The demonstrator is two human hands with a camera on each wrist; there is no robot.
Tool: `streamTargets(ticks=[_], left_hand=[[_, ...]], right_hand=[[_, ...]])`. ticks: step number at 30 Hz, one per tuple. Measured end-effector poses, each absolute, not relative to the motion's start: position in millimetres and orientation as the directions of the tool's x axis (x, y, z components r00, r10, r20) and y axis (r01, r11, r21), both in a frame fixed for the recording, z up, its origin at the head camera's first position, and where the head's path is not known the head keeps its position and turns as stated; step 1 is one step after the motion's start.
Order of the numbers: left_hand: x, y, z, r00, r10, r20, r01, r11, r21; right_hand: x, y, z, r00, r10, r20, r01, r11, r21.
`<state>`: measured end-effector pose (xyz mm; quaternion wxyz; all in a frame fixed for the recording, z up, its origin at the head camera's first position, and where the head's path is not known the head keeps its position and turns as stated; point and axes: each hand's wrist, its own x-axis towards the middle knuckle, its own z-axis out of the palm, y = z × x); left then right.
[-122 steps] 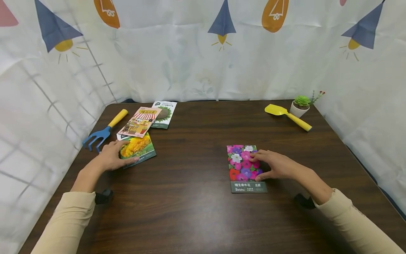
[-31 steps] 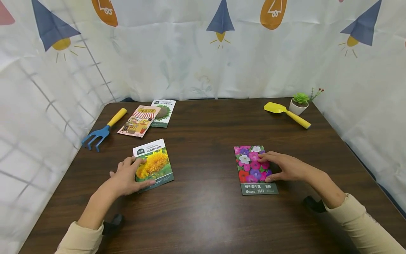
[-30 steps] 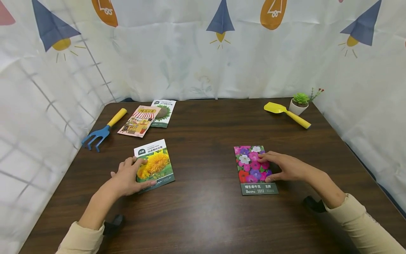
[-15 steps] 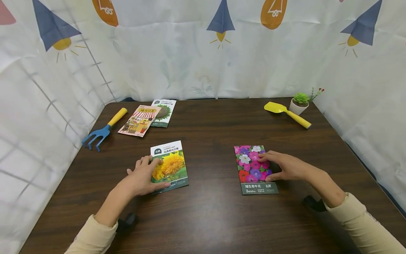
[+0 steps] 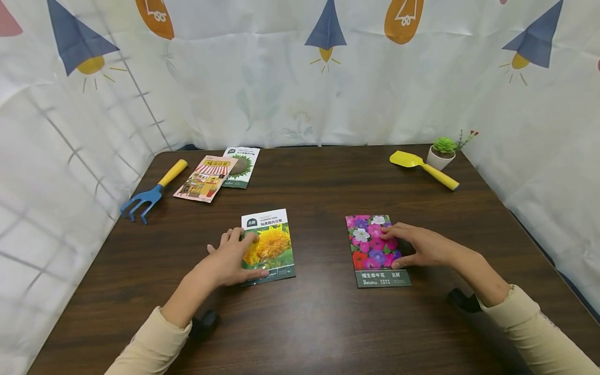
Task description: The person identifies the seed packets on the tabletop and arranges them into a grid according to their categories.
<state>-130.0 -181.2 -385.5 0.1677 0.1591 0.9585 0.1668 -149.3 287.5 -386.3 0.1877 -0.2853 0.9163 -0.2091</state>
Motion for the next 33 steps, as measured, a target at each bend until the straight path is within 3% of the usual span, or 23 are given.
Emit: streamTargets(ticks=[33], left_hand=[[-124,-134,-389,-0.852,0.461,-0.247,0.358,0.858,0.368]], right_hand=[[-149,287,-385,-0.769,-0.595,-0.234,-0.435,0.755,-0.490]])
